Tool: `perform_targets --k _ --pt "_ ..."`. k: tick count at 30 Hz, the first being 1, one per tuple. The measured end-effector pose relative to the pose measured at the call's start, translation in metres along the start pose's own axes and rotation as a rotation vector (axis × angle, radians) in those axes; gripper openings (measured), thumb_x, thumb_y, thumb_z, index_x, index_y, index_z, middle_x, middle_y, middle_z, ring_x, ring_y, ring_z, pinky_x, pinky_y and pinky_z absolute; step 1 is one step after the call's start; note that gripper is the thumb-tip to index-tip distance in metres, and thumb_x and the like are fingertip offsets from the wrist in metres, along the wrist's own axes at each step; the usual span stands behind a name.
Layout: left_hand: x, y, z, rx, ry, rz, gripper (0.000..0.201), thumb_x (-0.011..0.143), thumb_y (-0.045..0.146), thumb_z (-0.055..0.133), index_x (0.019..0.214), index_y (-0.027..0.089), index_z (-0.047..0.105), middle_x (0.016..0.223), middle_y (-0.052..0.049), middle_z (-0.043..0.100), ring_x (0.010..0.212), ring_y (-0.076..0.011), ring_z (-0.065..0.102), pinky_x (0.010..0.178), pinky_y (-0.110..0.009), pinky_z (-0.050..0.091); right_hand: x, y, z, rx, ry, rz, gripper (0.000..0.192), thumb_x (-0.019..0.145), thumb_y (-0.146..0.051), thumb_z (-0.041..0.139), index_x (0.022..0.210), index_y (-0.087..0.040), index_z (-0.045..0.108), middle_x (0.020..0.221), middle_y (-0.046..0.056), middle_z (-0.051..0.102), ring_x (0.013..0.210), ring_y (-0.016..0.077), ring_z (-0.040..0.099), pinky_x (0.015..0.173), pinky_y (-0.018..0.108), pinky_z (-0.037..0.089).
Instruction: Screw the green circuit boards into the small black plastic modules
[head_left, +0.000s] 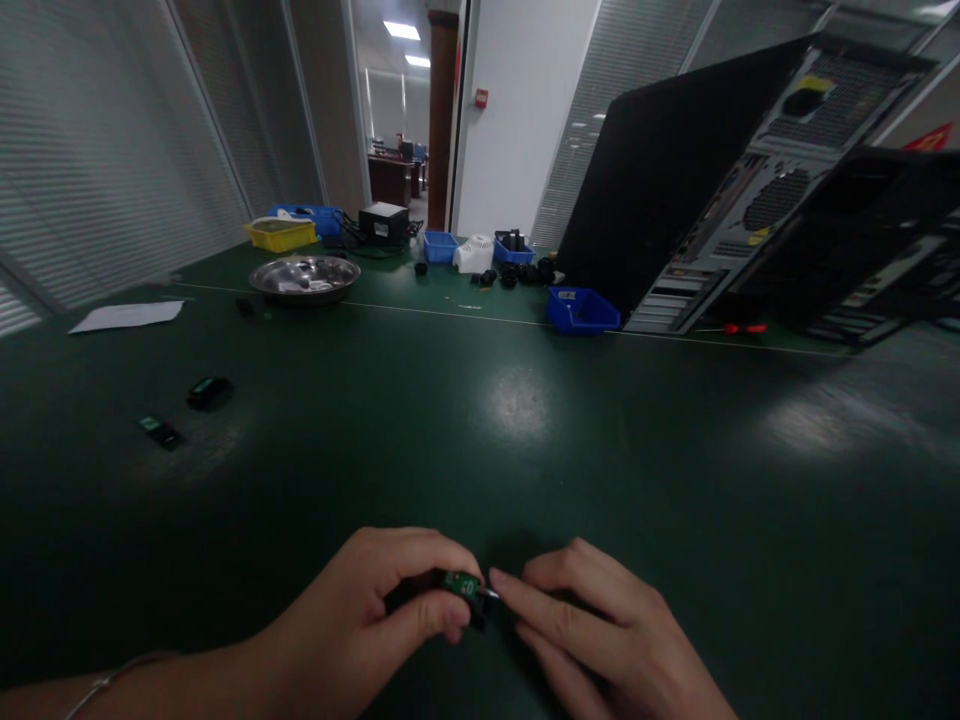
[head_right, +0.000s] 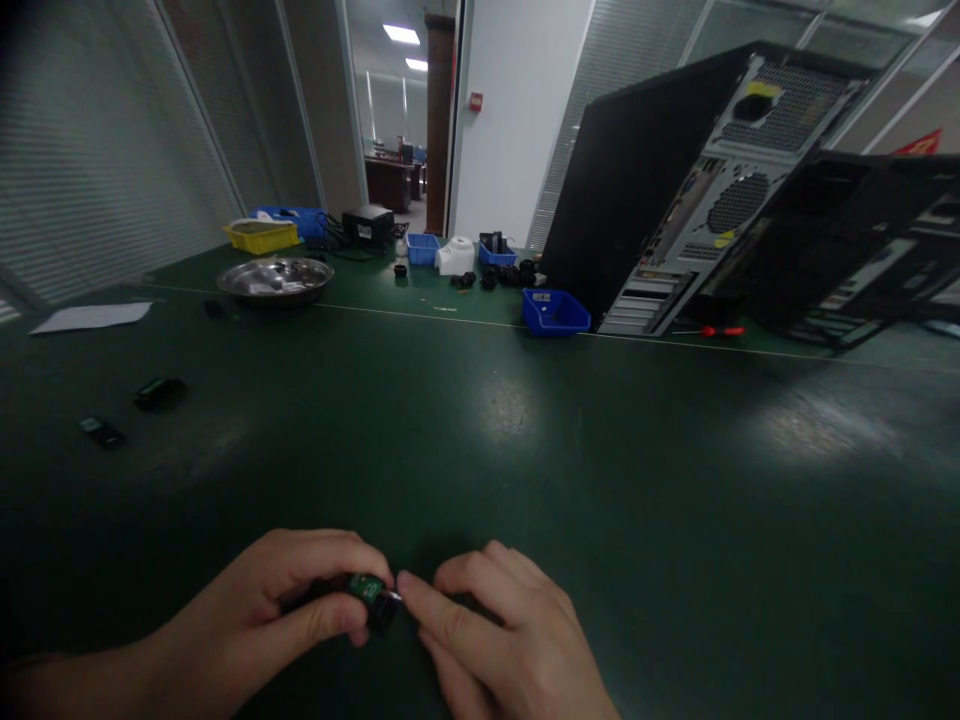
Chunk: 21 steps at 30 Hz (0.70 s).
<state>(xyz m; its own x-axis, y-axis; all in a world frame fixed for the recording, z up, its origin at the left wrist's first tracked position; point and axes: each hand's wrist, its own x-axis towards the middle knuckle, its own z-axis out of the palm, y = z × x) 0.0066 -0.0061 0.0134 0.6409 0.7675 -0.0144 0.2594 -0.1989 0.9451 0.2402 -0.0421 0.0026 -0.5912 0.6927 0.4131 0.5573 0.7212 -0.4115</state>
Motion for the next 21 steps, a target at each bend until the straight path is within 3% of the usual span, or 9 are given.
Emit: perform_targets --k 9,16,21 --pt "-0.0017 -0.0035 0.0006 -0.053 0.009 -0.019 0.014 0.086 0.022 0.056 0.079 0.018 0.068 0.076 -0.001 0.068 0.074 -0.0159 0.063 0.07 -0.022 0.045 0.0022 -0.0016 0.0027 -0.094 0.066 -0.05 0.042 0.094 -0.01 0.054 0.135 -0.02 0.058 0.089 0.008 0.071 0.066 0.0168 0.061 0.053 0.026 0.049" --pt "-0.0006 -0.0015 0.001 -0.065 0.006 -0.036 0.015 0.087 0.021 0.055 0.08 0.017 0.067 0.076 -0.001 0.068 0.075 -0.0161 0.065 0.071 -0.023 0.047 0.0028 -0.0034 0.0042 -0.1 0.096 -0.053 0.033 0.091 -0.008 0.058 0.122 -0.015 0.066 0.088 0.01 0.071 0.065 0.0179 0.06 0.052 0.026 0.048" --pt "-0.0045 -0.0054 0.0041 0.075 0.09 -0.016 0.015 0.089 0.023 0.055 0.097 0.02 0.067 0.087 -0.002 0.07 0.079 -0.018 0.066 0.072 -0.025 0.05 0.0006 -0.0018 0.0005 -0.059 0.057 -0.007 0.035 0.089 -0.006 0.057 0.122 -0.015 0.065 0.09 0.011 0.07 0.07 0.0193 0.063 0.057 0.029 0.054"
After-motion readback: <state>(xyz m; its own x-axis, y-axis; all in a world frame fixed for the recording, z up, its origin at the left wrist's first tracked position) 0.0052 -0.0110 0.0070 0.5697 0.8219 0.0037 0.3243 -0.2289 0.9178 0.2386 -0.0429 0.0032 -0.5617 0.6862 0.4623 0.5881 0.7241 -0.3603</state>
